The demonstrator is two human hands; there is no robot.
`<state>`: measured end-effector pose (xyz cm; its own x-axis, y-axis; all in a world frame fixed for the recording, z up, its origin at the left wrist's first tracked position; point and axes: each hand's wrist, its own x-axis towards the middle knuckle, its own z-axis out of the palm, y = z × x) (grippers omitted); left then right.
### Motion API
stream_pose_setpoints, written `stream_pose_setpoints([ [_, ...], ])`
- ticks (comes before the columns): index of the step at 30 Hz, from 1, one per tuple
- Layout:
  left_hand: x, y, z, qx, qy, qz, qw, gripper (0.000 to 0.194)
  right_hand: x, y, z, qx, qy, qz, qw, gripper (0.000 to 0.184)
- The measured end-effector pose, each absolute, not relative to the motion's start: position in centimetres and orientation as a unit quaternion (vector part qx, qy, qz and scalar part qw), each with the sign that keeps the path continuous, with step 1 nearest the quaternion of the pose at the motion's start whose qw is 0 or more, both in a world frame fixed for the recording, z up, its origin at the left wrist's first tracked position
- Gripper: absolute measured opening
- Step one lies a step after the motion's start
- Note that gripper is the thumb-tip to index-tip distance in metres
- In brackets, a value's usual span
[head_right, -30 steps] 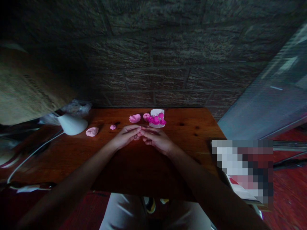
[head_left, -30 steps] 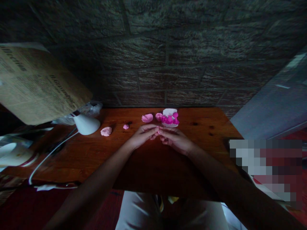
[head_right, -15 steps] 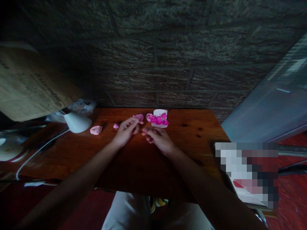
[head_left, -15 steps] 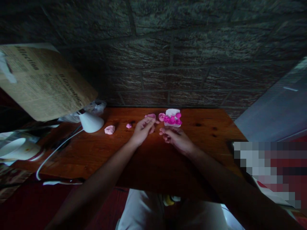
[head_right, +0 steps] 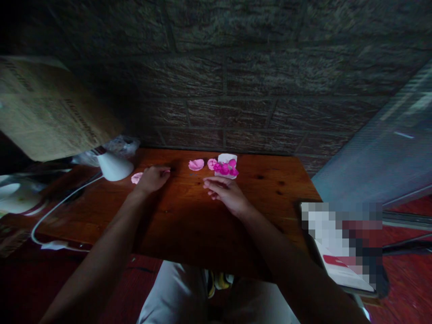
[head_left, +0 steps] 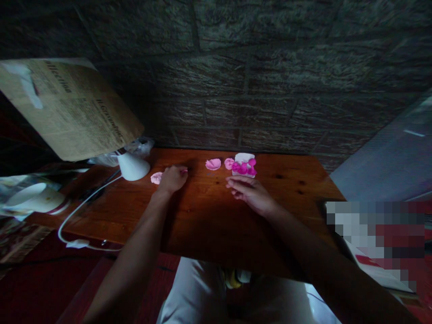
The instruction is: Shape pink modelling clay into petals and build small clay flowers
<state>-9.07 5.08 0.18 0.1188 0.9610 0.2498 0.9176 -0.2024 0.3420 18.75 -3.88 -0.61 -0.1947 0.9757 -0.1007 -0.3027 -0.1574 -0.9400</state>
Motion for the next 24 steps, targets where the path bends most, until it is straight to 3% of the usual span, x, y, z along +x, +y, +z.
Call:
stream_pose_setpoints([
  [5, -8.5, 5.0, 0.4, 0.751, 0.612, 0.23, 0.095, 0.022, 18.9, -3.8, -0.7, -0.406, -0.415, 0.648, 0.493, 0.04],
  [10, -7.8, 4.7, 0.8, 0.773, 0.562, 0.266, 0.127, 0.018, 18.7, -3.9, -0.7, -0.384, -0.45, 0.652, 0.473, 0.035],
  [16, -6.5, 3.7, 1.3, 0.797, 0.527, 0.244, 0.165, 0.029, 18.4, -4.2, -0.4, -0.379, -0.494, 0.638, 0.453, 0.033],
  [21, -4.6, 2.2, 2.0, 0.789, 0.461, 0.382, 0.136, 0.026, 18.4, -4.1, -0.3, -0.383, -0.453, 0.65, 0.476, 0.034],
  [24, -2.5, 1.0, 1.8, 0.798, 0.336, 0.441, 0.235, 0.026, 18.4, -3.9, -0.2, -0.379, -0.411, 0.669, 0.49, 0.038],
])
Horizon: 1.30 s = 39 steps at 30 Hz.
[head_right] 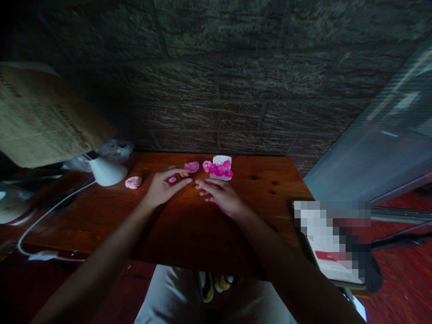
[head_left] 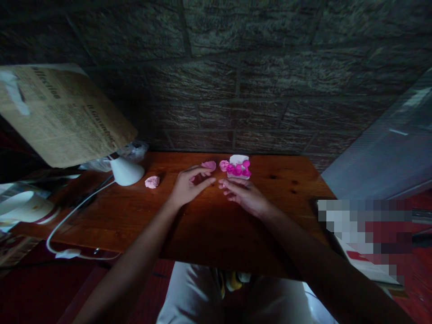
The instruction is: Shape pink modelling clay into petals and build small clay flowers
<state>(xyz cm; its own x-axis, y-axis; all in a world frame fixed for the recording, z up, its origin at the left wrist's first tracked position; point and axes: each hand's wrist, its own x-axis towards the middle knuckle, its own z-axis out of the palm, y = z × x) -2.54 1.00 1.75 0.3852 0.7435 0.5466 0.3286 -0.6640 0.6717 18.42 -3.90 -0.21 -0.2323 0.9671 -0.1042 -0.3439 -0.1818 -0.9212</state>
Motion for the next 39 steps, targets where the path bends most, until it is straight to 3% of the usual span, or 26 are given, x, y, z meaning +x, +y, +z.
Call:
stream_pose_setpoints([
  [5, 0.0, 0.1, 0.5, 0.794, 0.216, 0.448, 0.351, 0.027, 18.4, -3.9, -0.2, -0.35, -0.379, 0.708, 0.482, 0.038],
  [13, -0.1, 0.3, 0.3, 0.762, 0.242, 0.432, 0.418, 0.023, 18.3, -3.9, -0.4, -0.345, -0.325, 0.74, 0.478, 0.037],
  [20, -0.2, 0.5, -0.3, 0.732, 0.231, 0.411, 0.492, 0.035, 18.4, -3.9, 0.0, -0.358, -0.351, 0.718, 0.483, 0.036],
  [27, -0.3, 0.6, -0.1, 0.72, 0.24, 0.407, 0.508, 0.025, 18.3, -4.0, -0.1, -0.353, -0.374, 0.707, 0.486, 0.039],
  [39, -0.5, 0.3, 0.1, 0.622, 0.248, 0.373, 0.643, 0.041, 18.3, -3.9, -0.7, -0.368, -0.473, 0.644, 0.475, 0.041],
])
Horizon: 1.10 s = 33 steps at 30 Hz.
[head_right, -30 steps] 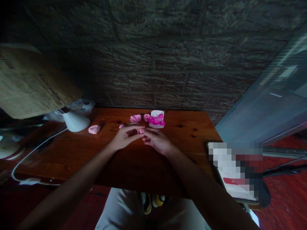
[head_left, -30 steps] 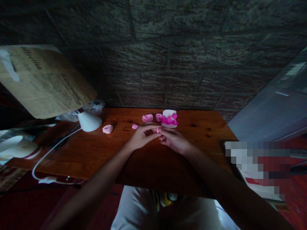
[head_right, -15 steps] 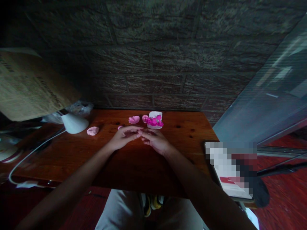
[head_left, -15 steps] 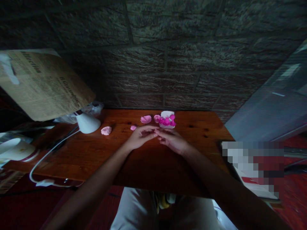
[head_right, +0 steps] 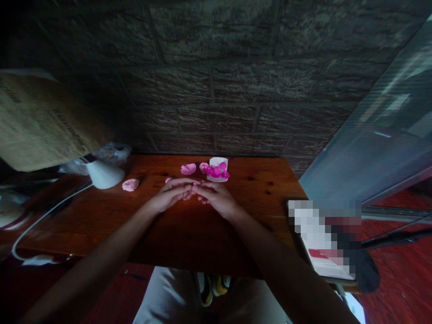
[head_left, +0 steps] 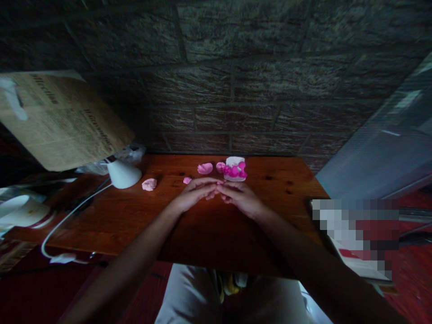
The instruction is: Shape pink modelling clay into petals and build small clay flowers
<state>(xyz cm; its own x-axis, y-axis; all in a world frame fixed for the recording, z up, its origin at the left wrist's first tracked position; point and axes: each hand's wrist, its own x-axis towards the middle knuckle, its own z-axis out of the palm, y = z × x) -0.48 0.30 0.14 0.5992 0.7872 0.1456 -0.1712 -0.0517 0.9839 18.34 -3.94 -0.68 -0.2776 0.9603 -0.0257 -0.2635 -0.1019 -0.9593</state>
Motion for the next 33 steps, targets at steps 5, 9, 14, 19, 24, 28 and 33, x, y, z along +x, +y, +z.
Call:
stream_pose_setpoints([
  [5, -0.24, 0.53, 0.09, 0.6, 0.28, 0.382, 0.645, 0.043, 18.22, -4.02, -0.4, -0.35, -0.416, 0.698, 0.466, 0.041],
  [9, -0.1, 0.45, 0.39, 0.58, 0.281, 0.388, 0.658, 0.044, 18.2, -4.11, -0.32, -0.349, -0.412, 0.7, 0.468, 0.039],
  [14, 0.2, 0.14, 0.5, 0.57, 0.274, 0.384, 0.672, 0.042, 18.16, -4.06, -0.82, -0.371, -0.451, 0.655, 0.481, 0.038],
  [19, 0.09, 0.18, 0.38, 0.532, 0.276, 0.378, 0.706, 0.038, 18.09, -4.04, -1.03, -0.367, -0.454, 0.649, 0.488, 0.038],
  [24, -0.26, 0.52, -0.12, 0.49, 0.281, 0.386, 0.729, 0.038, 18.02, -4.11, -0.81, -0.361, -0.439, 0.666, 0.483, 0.042],
  [28, -0.25, 0.44, -0.07, 0.495, 0.275, 0.376, 0.733, 0.038, 17.85, -4.24, -0.43, -0.347, -0.393, 0.706, 0.475, 0.043],
  [33, -0.02, 0.19, 0.45, 0.503, 0.277, 0.382, 0.724, 0.039, 17.79, -4.3, -0.09, -0.328, -0.334, 0.746, 0.474, 0.043],
])
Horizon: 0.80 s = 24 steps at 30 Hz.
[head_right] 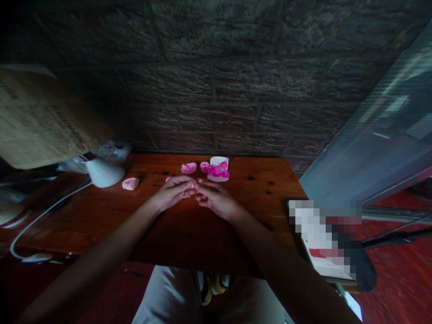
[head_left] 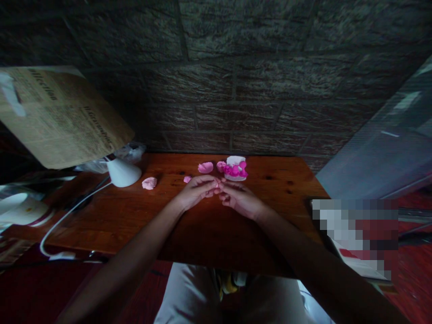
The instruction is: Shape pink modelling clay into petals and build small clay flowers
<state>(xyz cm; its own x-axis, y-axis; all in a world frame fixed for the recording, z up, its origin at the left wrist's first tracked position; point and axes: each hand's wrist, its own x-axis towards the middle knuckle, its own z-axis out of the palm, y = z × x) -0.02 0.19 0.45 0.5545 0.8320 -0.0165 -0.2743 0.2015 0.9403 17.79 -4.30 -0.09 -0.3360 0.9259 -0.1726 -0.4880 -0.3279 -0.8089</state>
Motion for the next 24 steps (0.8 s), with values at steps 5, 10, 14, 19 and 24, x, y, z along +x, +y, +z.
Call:
stream_pose_setpoints([
  [5, 0.07, 0.15, 0.51, 0.523, 0.287, 0.379, 0.707, 0.042, 17.92, -4.37, 0.17, -0.329, -0.323, 0.75, 0.474, 0.044],
  [10, -0.02, 0.23, 0.23, 0.551, 0.28, 0.384, 0.686, 0.041, 17.81, -4.51, 0.26, -0.327, -0.342, 0.751, 0.461, 0.044],
  [14, -0.11, 0.28, 0.19, 0.552, 0.286, 0.384, 0.683, 0.042, 17.59, -4.6, 0.25, -0.331, -0.353, 0.742, 0.464, 0.043],
  [19, 0.05, 0.4, 0.53, 0.542, 0.282, 0.415, 0.674, 0.041, 17.66, -4.4, 0.42, -0.354, -0.346, 0.726, 0.478, 0.047],
  [24, 0.27, 0.53, 0.75, 0.519, 0.263, 0.445, 0.681, 0.037, 17.97, -4.07, 0.35, -0.37, -0.341, 0.713, 0.488, 0.047],
])
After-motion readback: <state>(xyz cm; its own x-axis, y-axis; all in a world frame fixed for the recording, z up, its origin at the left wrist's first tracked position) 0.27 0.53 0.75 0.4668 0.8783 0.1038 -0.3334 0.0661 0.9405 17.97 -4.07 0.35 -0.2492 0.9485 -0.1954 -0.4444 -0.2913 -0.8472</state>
